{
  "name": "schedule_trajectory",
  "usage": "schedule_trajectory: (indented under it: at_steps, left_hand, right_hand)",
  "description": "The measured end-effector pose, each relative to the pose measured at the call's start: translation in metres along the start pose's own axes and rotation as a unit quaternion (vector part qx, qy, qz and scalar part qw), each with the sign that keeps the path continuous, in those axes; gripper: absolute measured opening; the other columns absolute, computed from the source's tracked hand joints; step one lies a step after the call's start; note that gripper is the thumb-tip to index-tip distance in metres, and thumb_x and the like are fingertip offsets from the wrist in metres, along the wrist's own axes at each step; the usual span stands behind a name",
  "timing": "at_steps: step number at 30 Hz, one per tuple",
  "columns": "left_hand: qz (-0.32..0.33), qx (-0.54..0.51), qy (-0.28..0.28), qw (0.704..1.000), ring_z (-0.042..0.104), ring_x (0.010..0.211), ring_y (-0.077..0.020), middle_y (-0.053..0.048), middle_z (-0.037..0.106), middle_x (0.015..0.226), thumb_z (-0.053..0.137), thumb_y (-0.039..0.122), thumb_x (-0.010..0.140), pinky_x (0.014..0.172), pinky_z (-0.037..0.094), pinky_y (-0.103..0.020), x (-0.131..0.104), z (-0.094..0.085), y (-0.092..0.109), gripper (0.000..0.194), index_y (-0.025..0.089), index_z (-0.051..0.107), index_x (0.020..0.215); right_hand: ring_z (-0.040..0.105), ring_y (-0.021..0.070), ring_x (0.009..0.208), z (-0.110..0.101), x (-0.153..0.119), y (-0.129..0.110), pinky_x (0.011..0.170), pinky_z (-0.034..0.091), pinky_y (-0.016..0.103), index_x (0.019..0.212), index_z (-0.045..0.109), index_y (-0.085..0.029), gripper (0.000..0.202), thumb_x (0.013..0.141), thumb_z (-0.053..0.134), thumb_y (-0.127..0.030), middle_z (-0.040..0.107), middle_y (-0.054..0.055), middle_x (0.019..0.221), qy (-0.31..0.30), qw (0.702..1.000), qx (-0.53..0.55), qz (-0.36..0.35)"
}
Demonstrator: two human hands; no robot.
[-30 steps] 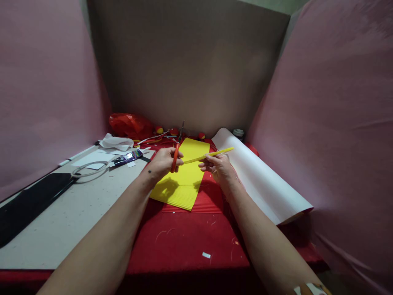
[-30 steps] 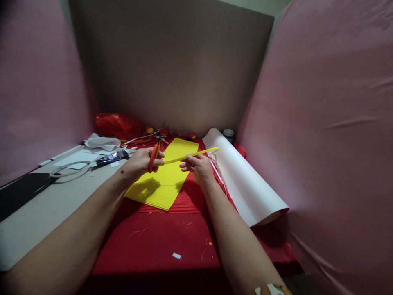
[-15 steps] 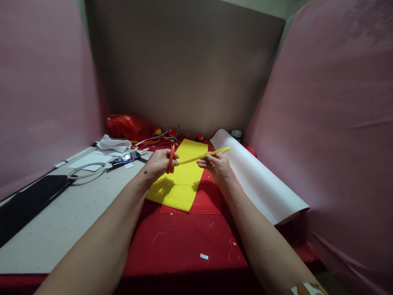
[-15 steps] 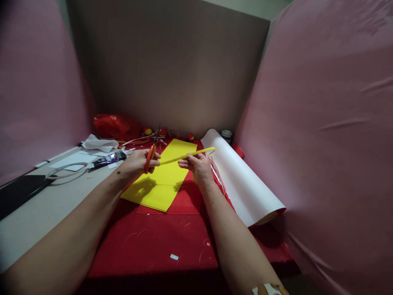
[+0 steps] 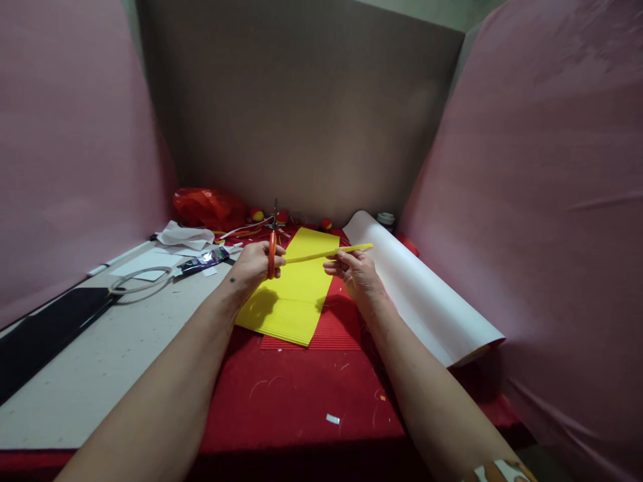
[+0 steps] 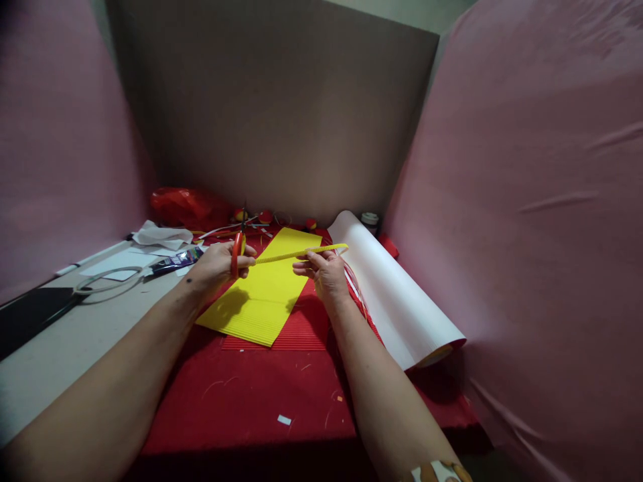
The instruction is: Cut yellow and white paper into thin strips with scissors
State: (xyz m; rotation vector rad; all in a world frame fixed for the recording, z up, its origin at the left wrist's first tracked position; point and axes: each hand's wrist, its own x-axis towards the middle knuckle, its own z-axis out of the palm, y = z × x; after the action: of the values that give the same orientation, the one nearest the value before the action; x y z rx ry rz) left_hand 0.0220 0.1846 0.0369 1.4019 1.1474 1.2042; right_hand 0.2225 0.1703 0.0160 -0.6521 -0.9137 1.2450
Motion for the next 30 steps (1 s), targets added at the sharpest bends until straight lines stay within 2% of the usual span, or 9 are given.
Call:
schedule_trajectory:
  at_steps: [5, 10, 19, 30]
  left_hand:
    - [0.013, 0.000, 0.020, 1.000, 0.046, 0.037, -0.0083, 0.004, 0.048, 0.043, 0.062, 0.011, 0.052, 0.036, 0.029, -0.017, -0.001, 0.001, 0.002, 0.025, 0.013, 0.050, 0.073]
    - [0.008, 0.024, 0.025, 0.999, 0.046, 0.035, -0.0098, 0.005, 0.048, 0.042, 0.060, 0.010, 0.051, 0.035, 0.032, -0.019, 0.005, -0.004, -0.005, 0.025, 0.013, 0.050, 0.073]
    - [-0.001, 0.047, 0.064, 0.997, 0.047, 0.033, -0.0109, 0.005, 0.048, 0.041, 0.056, 0.007, 0.051, 0.033, 0.034, -0.020, 0.014, -0.009, -0.014, 0.021, 0.014, 0.051, 0.070]
    - [0.029, 0.002, 0.063, 0.998, 0.047, 0.035, -0.0093, 0.004, 0.049, 0.041, 0.064, 0.012, 0.051, 0.036, 0.033, -0.019, 0.004, -0.007, -0.004, 0.024, 0.012, 0.053, 0.073]
  right_hand:
    - [0.065, 0.0172, 0.051, 0.001, 0.000, 0.000, 0.046, 0.055, 0.025, 0.075, 0.055, -0.012, 0.013, 0.066, 0.063, -0.014, 0.067, 0.003, 0.061, 0.000, 1.000, 0.003, -0.013]
    - [0.066, 0.0166, 0.051, -0.003, 0.002, -0.005, 0.045, 0.054, 0.026, 0.083, 0.053, -0.015, 0.017, 0.068, 0.061, -0.015, 0.068, 0.002, 0.066, 0.008, 0.999, 0.025, -0.041]
    - [0.064, 0.0131, 0.048, -0.015, 0.008, -0.014, 0.045, 0.053, 0.023, 0.082, 0.055, -0.013, 0.007, 0.075, 0.053, -0.013, 0.069, 0.005, 0.070, 0.056, 0.996, 0.044, -0.063]
    - [0.062, 0.0125, 0.045, -0.019, 0.009, -0.015, 0.044, 0.052, 0.022, 0.082, 0.056, -0.013, 0.007, 0.077, 0.052, -0.011, 0.069, 0.004, 0.066, 0.101, 0.992, 0.047, -0.054]
